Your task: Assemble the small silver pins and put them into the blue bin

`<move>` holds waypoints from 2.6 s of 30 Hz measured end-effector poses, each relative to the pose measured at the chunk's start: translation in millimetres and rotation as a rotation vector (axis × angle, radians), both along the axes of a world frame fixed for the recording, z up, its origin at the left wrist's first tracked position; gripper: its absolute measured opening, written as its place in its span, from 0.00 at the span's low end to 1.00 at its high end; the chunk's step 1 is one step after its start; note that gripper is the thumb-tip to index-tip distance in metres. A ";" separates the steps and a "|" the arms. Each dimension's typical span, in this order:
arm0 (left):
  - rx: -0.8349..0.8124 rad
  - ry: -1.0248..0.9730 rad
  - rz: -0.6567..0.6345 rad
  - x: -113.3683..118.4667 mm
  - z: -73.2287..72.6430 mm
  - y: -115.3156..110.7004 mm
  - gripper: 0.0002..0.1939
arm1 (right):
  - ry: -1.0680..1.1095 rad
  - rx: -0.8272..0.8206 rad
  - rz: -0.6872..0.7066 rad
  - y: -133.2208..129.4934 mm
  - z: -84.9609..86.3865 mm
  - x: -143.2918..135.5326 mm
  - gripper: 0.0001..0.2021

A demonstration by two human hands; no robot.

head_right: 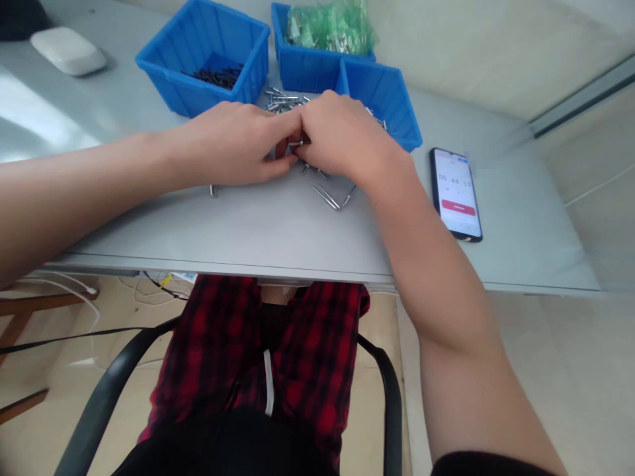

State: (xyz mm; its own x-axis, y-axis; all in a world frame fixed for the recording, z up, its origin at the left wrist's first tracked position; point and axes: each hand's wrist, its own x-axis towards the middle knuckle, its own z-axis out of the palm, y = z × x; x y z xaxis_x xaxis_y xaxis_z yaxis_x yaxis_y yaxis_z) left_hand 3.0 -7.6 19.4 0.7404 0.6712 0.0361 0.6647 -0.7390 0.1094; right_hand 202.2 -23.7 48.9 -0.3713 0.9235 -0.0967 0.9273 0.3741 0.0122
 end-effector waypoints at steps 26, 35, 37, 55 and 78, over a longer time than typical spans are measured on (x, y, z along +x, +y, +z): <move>-0.010 0.021 0.037 2.9 6.2 -7.4 0.30 | 0.006 -0.005 -0.036 -5.4 2.9 -2.7 0.13; 0.012 0.013 -0.010 2.9 6.0 -6.7 0.30 | 0.052 -0.028 -0.057 -4.0 2.3 -2.6 0.10; 0.015 0.017 -0.016 2.2 6.6 -6.1 0.29 | 0.054 -0.026 -0.046 -4.3 2.4 -2.4 0.12; -0.022 0.192 0.032 8.0 16.0 -3.8 0.35 | 0.054 -0.014 -0.041 -4.2 1.6 -1.7 0.10; 0.030 -0.005 -0.054 -0.3 8.4 -8.7 0.27 | 0.001 0.034 -0.037 0.2 -3.0 -1.3 0.17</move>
